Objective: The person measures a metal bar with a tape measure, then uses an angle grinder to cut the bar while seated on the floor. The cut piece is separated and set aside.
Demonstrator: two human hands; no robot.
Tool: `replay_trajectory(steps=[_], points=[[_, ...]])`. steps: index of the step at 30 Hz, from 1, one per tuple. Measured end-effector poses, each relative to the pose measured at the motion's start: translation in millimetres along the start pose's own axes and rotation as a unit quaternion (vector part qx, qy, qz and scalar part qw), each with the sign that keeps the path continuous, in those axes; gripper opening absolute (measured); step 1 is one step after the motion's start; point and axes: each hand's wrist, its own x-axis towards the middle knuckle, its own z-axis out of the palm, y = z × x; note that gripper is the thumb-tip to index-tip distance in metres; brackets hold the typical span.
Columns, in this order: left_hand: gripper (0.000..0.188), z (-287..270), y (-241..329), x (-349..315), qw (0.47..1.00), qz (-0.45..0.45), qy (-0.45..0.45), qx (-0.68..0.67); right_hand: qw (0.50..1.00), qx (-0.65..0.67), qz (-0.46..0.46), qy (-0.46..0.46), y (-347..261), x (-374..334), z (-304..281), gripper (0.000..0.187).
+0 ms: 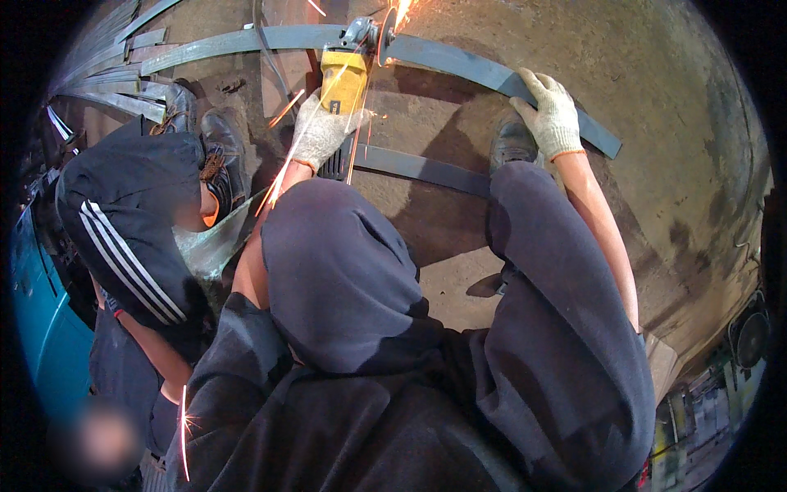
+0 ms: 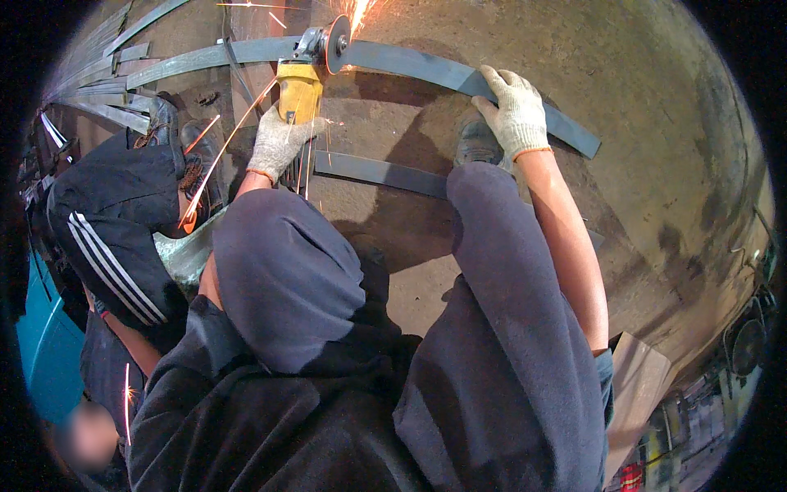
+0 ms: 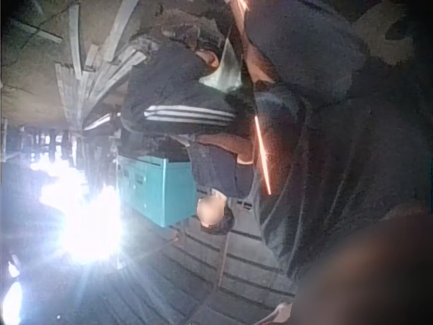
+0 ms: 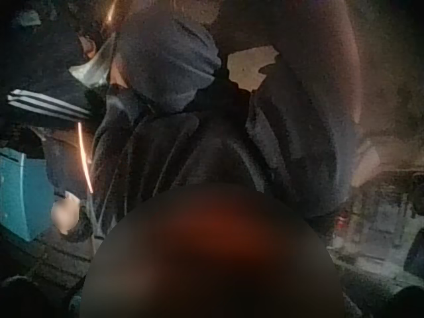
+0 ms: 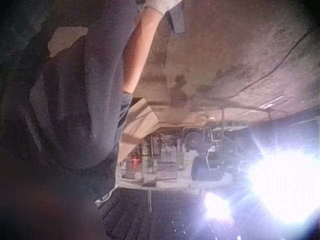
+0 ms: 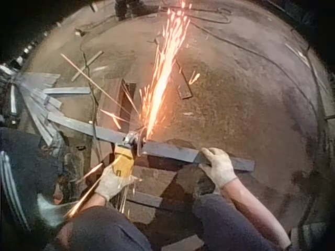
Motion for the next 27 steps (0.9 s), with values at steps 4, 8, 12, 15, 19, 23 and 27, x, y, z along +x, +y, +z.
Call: replay_trajectory(steps=[4, 8, 12, 15, 19, 23, 27], points=[[0.053, -1, 2, -5, 1.000, -0.023, 0.008, -0.014, 1.000, 0.004, -0.006, 0.004, -2, 1, -1, 0.055], [0.051, -2, 5, -5, 1.000, -0.027, -0.011, 0.010, 1.000, -0.001, -0.001, -0.001, -1, 0, -1, 0.055], [0.058, 1, 4, -5, 0.999, -0.026, 0.014, -0.030, 1.000, 0.002, -0.001, -0.007, -2, 1, -2, 0.055], [0.059, 1, -5, 3, 0.999, 0.022, 0.012, 0.021, 1.000, 0.002, -0.002, -0.006, -2, 0, -1, 0.055], [0.057, 2, -5, 7, 1.000, 0.002, 0.010, 0.025, 1.000, 0.000, -0.005, 0.001, -1, 0, -1, 0.056], [0.054, -2, 10, -4, 1.000, -0.029, -0.001, 0.001, 1.000, 0.000, -0.008, 0.002, -1, 0, 0, 0.055], [0.051, -1, 10, -10, 0.998, -0.039, 0.014, -0.051, 1.000, 0.003, -0.011, 0.001, 0, 1, 0, 0.055]])
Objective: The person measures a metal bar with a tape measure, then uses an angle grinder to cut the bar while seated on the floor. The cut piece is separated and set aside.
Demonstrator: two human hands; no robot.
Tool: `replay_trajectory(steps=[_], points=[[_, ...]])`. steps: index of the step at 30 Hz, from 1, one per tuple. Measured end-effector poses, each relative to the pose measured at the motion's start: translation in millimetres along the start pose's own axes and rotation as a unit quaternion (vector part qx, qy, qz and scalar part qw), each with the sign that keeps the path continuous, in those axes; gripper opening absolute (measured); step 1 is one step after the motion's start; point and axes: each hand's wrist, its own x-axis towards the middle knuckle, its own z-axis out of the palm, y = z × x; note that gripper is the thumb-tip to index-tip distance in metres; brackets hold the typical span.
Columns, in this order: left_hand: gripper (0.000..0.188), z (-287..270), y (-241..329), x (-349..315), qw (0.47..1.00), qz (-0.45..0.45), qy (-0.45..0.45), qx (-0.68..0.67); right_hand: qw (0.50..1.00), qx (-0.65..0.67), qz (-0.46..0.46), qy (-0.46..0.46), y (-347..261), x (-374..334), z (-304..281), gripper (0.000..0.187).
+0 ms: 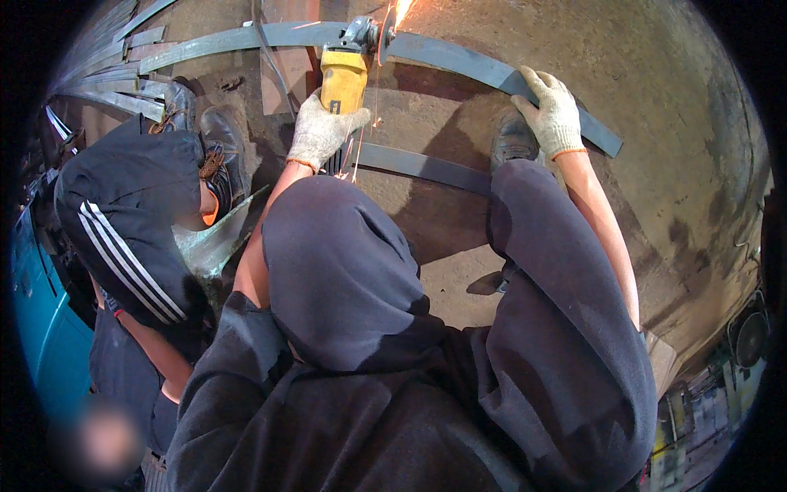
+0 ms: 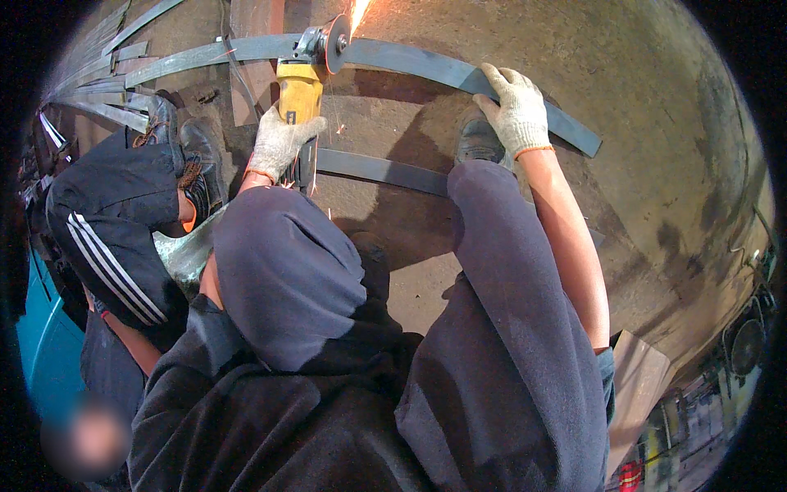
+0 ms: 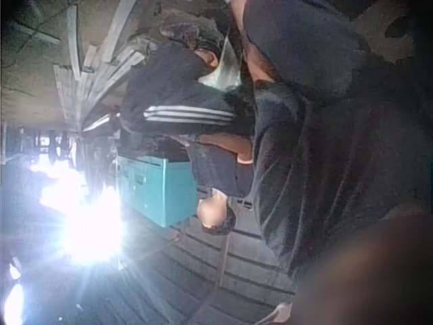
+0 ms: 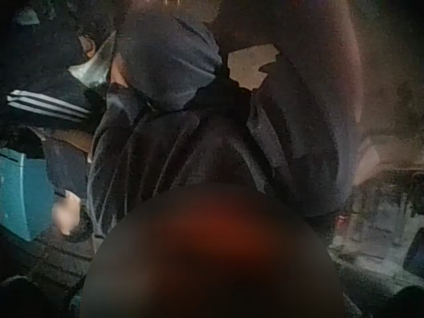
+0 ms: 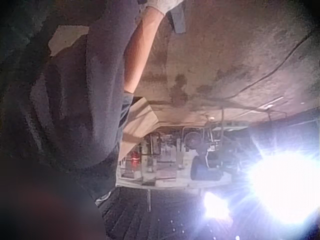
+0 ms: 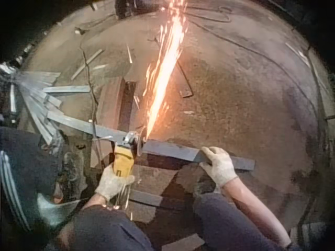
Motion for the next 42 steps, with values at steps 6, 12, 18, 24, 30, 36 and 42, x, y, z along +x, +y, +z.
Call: replay_trajectory(steps=[6, 12, 18, 24, 30, 36, 42], points=[[0.055, -1, -3, -3, 0.999, 0.010, -0.002, 0.052, 1.000, 0.005, 0.001, 0.001, -1, 0, -1, 0.055], [0.052, 3, -5, 7, 0.999, 0.002, -0.011, 0.051, 1.000, 0.006, -0.004, 0.010, 0, -1, 1, 0.055], [0.060, 2, -5, 11, 1.000, 0.004, -0.012, 0.014, 1.000, 0.006, -0.009, 0.015, 1, -1, 1, 0.054], [0.054, 2, 9, 1, 0.998, -0.052, -0.042, 0.021, 1.000, -0.004, 0.000, 0.008, 3, -4, 0, 0.055], [0.061, -2, -4, 0, 0.992, 0.042, -0.020, 0.117, 1.000, -0.008, 0.002, 0.006, 4, -3, 2, 0.055], [0.056, -2, -3, 4, 0.995, 0.051, -0.014, 0.090, 1.000, 0.003, -0.004, 0.009, 2, 0, 1, 0.055], [0.054, 2, -12, 9, 1.000, 0.012, -0.005, 0.018, 1.000, -0.001, -0.006, 0.003, 2, 0, 1, 0.054]])
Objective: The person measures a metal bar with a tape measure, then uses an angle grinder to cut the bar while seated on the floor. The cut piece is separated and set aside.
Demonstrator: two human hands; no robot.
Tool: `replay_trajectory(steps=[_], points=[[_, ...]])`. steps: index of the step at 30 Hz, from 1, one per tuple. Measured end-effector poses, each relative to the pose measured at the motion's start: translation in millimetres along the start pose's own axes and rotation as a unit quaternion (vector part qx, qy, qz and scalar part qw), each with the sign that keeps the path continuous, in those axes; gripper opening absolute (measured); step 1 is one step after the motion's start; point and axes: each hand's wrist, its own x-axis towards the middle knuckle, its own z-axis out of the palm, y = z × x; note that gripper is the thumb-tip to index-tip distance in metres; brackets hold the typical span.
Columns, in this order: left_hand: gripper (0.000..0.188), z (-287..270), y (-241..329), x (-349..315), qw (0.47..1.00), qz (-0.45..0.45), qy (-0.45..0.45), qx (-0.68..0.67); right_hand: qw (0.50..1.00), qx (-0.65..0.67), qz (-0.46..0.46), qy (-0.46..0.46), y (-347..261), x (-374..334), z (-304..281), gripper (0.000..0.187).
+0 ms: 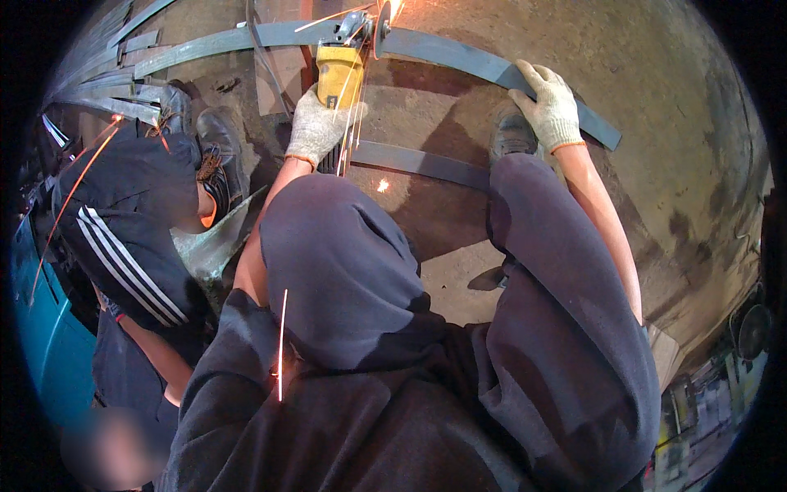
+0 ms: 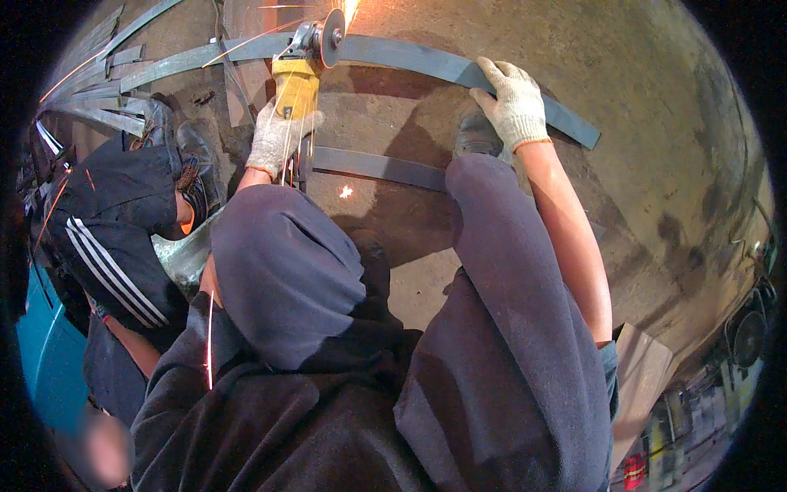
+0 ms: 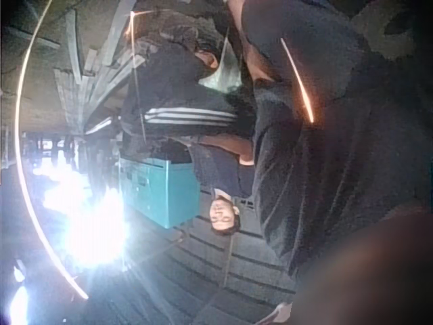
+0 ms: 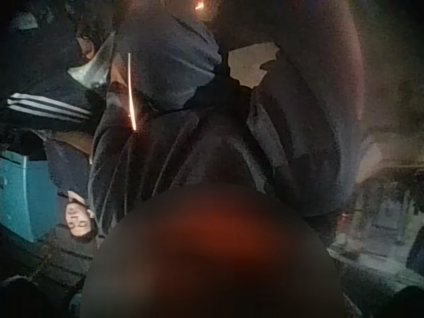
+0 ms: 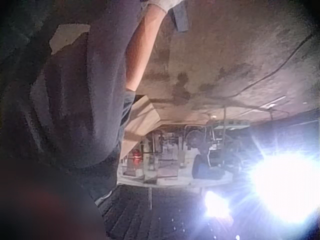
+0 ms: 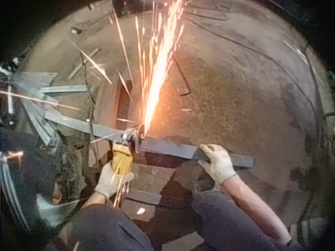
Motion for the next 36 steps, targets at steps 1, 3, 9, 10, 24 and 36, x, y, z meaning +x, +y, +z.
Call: replay_trajectory(steps=[1, 3, 9, 10, 24, 36], points=[[0.054, 0, 4, -1, 1.000, -0.003, 0.000, 0.008, 1.000, -0.005, 0.002, -0.001, 0, 0, 1, 0.054], [0.056, -3, 14, -5, 0.994, 0.020, 0.001, 0.107, 1.000, -0.004, 0.002, 0.002, 0, -1, 0, 0.054], [0.062, -2, 7, -7, 0.997, -0.021, 0.009, 0.072, 1.000, 0.003, 0.005, -0.005, -1, -1, -2, 0.057], [0.063, -3, 2, -8, 0.999, -0.006, 0.006, 0.047, 1.000, 0.003, 0.008, -0.013, -3, 0, -3, 0.058], [0.060, -3, 11, -6, 0.996, 0.033, 0.009, 0.082, 1.000, 0.006, 0.001, -0.003, -3, 0, -3, 0.057], [0.060, -1, -7, -12, 0.999, -0.006, 0.010, 0.045, 1.000, -0.003, 0.001, 0.001, 0, 0, 2, 0.055]])
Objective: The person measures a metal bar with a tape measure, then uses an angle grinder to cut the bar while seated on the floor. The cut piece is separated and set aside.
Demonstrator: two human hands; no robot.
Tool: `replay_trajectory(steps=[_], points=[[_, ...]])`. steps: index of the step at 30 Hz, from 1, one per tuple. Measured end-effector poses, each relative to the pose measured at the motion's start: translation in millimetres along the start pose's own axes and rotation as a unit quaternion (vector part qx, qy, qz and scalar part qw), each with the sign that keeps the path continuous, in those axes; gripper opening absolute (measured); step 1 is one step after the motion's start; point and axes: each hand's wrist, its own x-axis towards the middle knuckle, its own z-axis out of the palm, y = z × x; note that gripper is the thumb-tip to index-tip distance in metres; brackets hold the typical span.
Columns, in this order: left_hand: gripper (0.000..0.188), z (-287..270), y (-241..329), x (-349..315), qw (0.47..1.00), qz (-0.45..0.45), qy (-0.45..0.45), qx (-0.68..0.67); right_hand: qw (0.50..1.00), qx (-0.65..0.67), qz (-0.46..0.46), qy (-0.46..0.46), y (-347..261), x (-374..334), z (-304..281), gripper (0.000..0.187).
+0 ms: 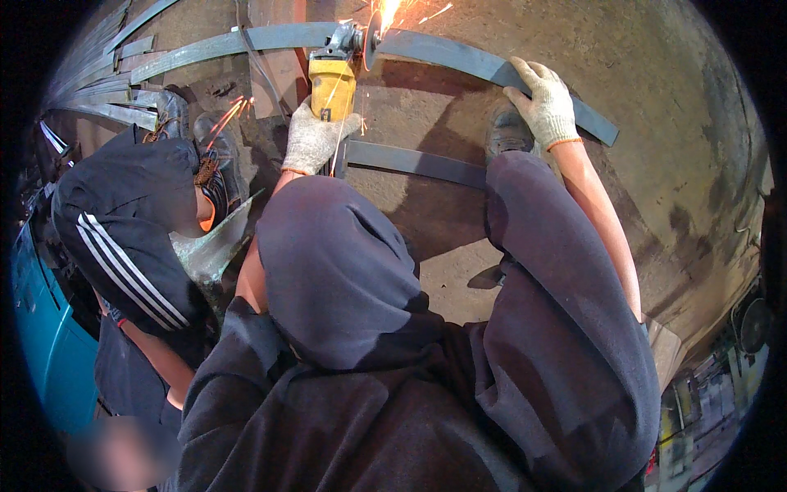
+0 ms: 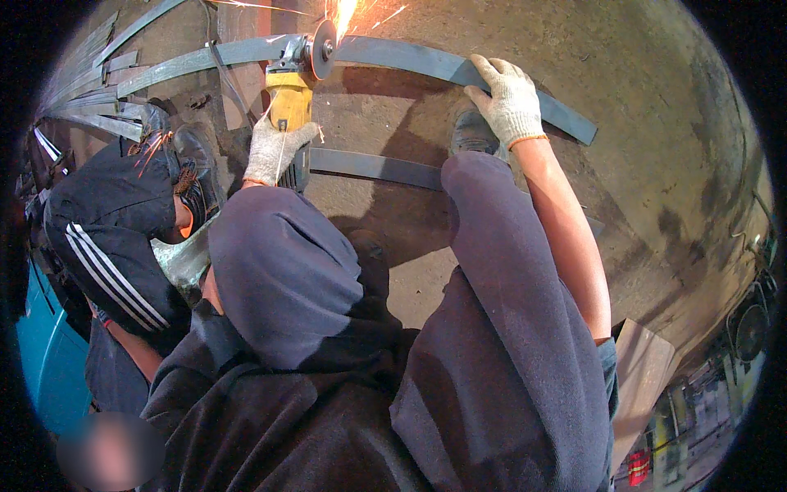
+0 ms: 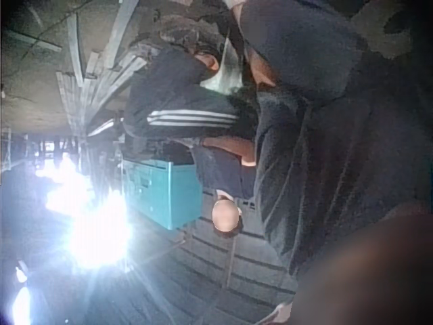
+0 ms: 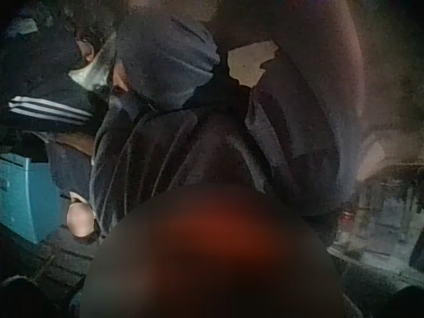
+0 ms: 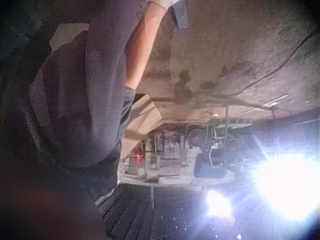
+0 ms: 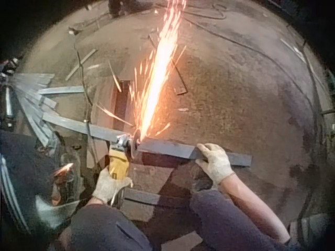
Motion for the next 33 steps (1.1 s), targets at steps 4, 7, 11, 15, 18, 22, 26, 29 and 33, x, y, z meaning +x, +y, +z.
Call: replay_trajectory(steps=[4, 7, 11, 15, 18, 22, 26, 29, 33], points=[[0.060, 4, 2, 2, 0.998, 0.011, 0.007, -0.054, 1.000, 0.004, 0.003, 0.000, 2, -1, -1, 0.054], [0.059, 4, 2, 6, 0.998, 0.010, 0.002, -0.062, 1.000, 0.008, -0.005, 0.009, 2, -1, 0, 0.054], [0.060, -2, 16, 7, 0.999, -0.005, -0.007, 0.031, 1.000, 0.003, 0.007, -0.011, -2, 0, -5, 0.058], [0.060, 0, -4, 11, 0.998, 0.049, 0.009, 0.033, 1.000, 0.000, 0.009, -0.017, -4, 2, -6, 0.058], [0.058, 3, -1, 6, 0.998, 0.007, -0.002, -0.055, 1.000, -0.005, 0.005, 0.000, 0, -1, -3, 0.056], [0.056, 2, 5, -1, 0.999, -0.005, 0.002, -0.035, 1.000, -0.008, -0.001, 0.008, 1, -2, -2, 0.055], [0.053, -1, 8, -1, 0.999, -0.005, -0.006, 0.038, 1.000, 0.000, -0.008, 0.008, 1, 1, 0, 0.054], [0.053, -3, 17, 2, 0.997, 0.025, -0.010, 0.074, 1.000, 0.001, -0.006, 0.006, -1, 0, -2, 0.054], [0.060, 1, 3, 8, 0.999, 0.008, 0.013, -0.036, 1.000, 0.005, -0.011, 0.014, 0, 1, -3, 0.054]])
